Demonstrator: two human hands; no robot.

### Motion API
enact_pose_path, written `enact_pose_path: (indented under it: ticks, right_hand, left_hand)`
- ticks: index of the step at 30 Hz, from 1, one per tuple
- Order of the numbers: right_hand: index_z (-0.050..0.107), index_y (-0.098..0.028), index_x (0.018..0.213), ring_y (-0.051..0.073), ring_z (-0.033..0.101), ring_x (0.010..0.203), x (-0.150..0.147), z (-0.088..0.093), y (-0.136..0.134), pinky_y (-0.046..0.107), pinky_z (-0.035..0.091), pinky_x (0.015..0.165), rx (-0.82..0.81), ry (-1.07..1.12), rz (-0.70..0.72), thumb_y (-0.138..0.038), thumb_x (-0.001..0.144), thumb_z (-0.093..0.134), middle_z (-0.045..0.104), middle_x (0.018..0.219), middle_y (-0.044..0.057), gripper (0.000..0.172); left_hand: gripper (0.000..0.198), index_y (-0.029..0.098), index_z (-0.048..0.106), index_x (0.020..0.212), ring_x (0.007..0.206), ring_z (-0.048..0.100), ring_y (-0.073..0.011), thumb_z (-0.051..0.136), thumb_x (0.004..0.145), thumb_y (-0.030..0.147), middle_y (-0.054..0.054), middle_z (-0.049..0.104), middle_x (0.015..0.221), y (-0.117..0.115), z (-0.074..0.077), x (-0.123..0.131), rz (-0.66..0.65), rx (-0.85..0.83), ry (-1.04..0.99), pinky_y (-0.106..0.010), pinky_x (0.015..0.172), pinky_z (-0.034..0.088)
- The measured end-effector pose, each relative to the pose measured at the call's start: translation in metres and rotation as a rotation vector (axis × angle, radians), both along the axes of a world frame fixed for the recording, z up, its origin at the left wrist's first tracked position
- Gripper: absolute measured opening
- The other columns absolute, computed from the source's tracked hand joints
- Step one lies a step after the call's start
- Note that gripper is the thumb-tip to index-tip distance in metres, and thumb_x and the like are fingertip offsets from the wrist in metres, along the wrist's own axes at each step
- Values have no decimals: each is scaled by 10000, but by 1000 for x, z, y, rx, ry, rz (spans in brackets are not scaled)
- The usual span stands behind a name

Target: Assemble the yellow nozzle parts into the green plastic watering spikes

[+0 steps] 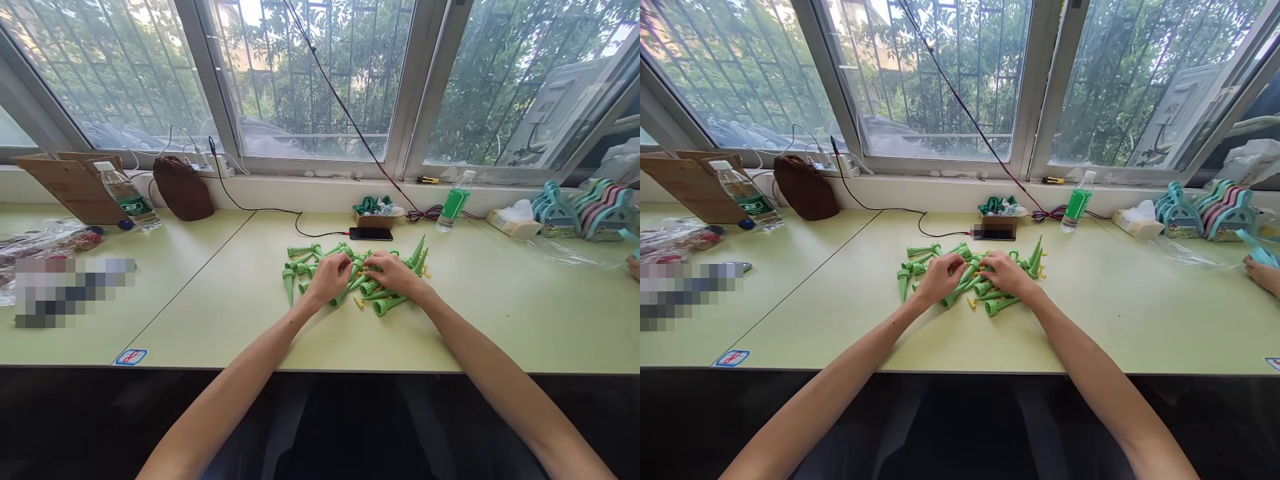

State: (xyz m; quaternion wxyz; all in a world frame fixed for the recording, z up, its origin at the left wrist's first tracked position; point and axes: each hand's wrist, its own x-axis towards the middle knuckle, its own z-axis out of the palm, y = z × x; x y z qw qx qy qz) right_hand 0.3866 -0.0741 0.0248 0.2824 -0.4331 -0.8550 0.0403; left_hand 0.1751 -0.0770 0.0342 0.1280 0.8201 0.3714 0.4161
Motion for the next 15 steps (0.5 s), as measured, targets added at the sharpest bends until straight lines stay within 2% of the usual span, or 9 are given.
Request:
enact_pose_path:
  ticks: [8, 15]
  right_hand:
    - [731, -205, 1008, 250, 603, 994, 4, 4, 1, 370, 471, 887, -88, -29, 20, -184, 806, 697, 678, 988, 84, 207]
    - [728, -195, 1044, 246, 608, 976, 1, 4, 0, 371, 482, 888, -118, -46, -18, -184, 825, 669, 653, 1003, 91, 227]
  left_hand:
    - [162, 163, 581, 717, 596, 489, -119, 525, 866, 194, -14, 600, 676, -2, 1, 1, -17, -14, 7, -263, 594, 383]
    - [143, 160, 609, 739, 612, 508, -123, 528, 856, 175, -17, 607, 684, -3, 1, 2, -30, -19, 20, -261, 593, 389]
